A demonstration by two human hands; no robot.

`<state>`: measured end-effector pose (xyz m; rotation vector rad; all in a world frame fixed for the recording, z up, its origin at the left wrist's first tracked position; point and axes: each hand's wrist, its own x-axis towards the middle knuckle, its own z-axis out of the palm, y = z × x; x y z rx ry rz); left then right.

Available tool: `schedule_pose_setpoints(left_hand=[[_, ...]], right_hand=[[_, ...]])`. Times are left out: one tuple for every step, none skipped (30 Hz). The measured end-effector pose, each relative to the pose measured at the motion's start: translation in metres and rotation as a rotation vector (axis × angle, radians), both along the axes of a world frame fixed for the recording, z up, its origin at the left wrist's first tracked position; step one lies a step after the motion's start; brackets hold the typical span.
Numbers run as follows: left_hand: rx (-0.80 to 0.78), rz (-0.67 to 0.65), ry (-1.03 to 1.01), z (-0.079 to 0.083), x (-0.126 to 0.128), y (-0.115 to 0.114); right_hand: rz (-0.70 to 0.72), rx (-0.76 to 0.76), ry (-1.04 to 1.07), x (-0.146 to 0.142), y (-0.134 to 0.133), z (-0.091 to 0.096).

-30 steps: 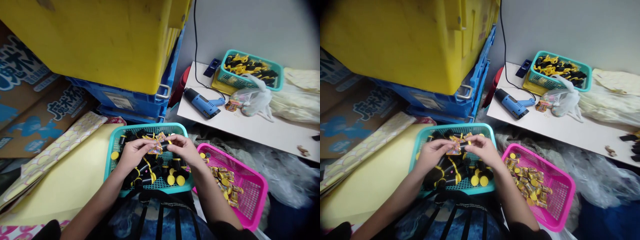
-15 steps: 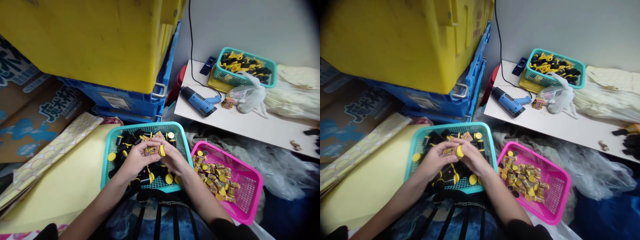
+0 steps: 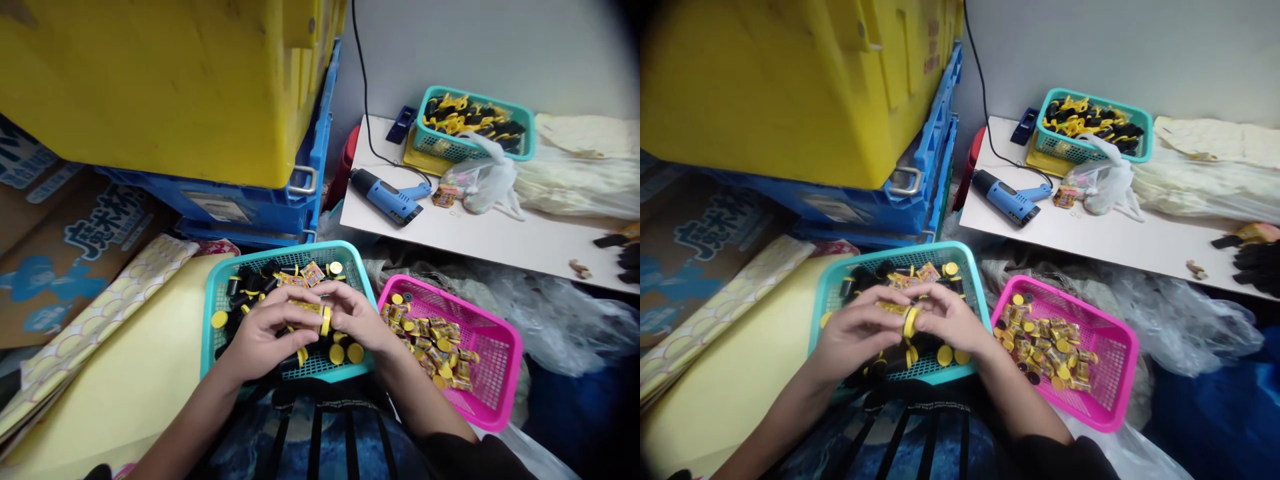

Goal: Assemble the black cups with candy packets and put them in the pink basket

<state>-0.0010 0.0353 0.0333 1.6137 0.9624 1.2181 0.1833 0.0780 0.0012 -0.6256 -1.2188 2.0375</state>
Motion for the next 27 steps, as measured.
schedule_pose_setpoints(left_hand=[[0.048,0.008,0.033,0.002,0.000,-0.001],[0.087,0.008,0.058,0.004,0.001,-0.001],[0.119,0.001,0.075,0.005,0.001,-0.002],[0.143,-0.013,0.088,0.006,0.002,-0.002],[0.159,-0.029,0.102,0.008,0.003,-0.002],[0.168,-0.044,0.117,0.009,0.003,-0.001],[0.174,-0.058,0.127,0.010,0.003,-0.001],[0.178,-0.065,0.130,0.010,0.003,-0.001],[0.183,-0.073,0.132,0.011,0.003,0.000],[0.187,-0.077,0.136,0.012,0.003,0.000],[0.189,-0.078,0.142,0.013,0.003,0.000],[0.188,-0.077,0.152,0.013,0.004,0.000],[0.186,-0.074,0.162,0.014,0.004,0.000],[0.184,-0.066,0.171,0.014,0.005,0.000],[0.184,-0.057,0.177,0.013,0.006,0.000],[0.187,-0.050,0.180,0.012,0.007,-0.001],[0.185,-0.040,0.180,0.010,0.007,-0.001],[0.175,-0.022,0.174,0.008,0.008,-0.001],[0.153,0.003,0.165,0.006,0.009,-0.001],[0.123,0.027,0.156,0.004,0.010,0.000],[0.089,0.046,0.150,0.002,0.010,0.002],[0.058,0.058,0.150,0.001,0.010,0.003],[0.036,0.059,0.154,0.001,0.011,0.005],[0.027,0.054,0.158,0.001,0.011,0.007],[0.027,0.052,0.162,0.001,0.012,0.008],[0.035,0.057,0.159,0.001,0.014,0.010],[0.045,0.069,0.153,0.001,0.016,0.011]], right_hand=[[-0.003,0.014,0.022,0.001,-0.001,0.001],[-0.008,0.024,0.046,0.001,-0.002,0.002],[-0.010,0.026,0.067,0.001,-0.003,0.001],[-0.007,0.022,0.079,0.001,-0.003,0.001],[0.003,0.013,0.083,0.001,-0.003,0.001],[0.016,0.002,0.083,0.001,-0.003,0.001],[0.030,-0.008,0.084,0.001,-0.003,0.000],[0.045,-0.017,0.089,0.001,-0.002,0.001],[0.061,-0.026,0.094,0.001,-0.002,0.001],[0.075,-0.034,0.099,0.001,-0.002,0.002],[0.084,-0.044,0.103,0.000,-0.002,0.003],[0.087,-0.053,0.110,0.000,-0.002,0.004],[0.085,-0.059,0.121,-0.001,-0.003,0.005],[0.078,-0.061,0.137,-0.001,-0.003,0.005],[0.066,-0.061,0.151,-0.002,-0.004,0.004],[0.056,-0.058,0.162,-0.003,-0.005,0.003],[0.043,-0.056,0.164,-0.003,-0.005,0.001],[0.027,-0.056,0.157,-0.004,-0.005,-0.001],[0.002,-0.059,0.141,-0.004,-0.005,-0.004],[-0.025,-0.067,0.123,-0.005,-0.005,-0.007],[-0.052,-0.080,0.111,-0.007,-0.005,-0.010],[-0.072,-0.098,0.111,-0.008,-0.005,-0.013],[-0.082,-0.119,0.119,-0.010,-0.005,-0.015],[-0.081,-0.141,0.136,-0.012,-0.005,-0.017],[-0.075,-0.161,0.154,-0.014,-0.006,-0.018],[-0.073,-0.177,0.170,-0.016,-0.007,-0.019],[-0.085,-0.182,0.175,-0.018,-0.008,-0.020]])
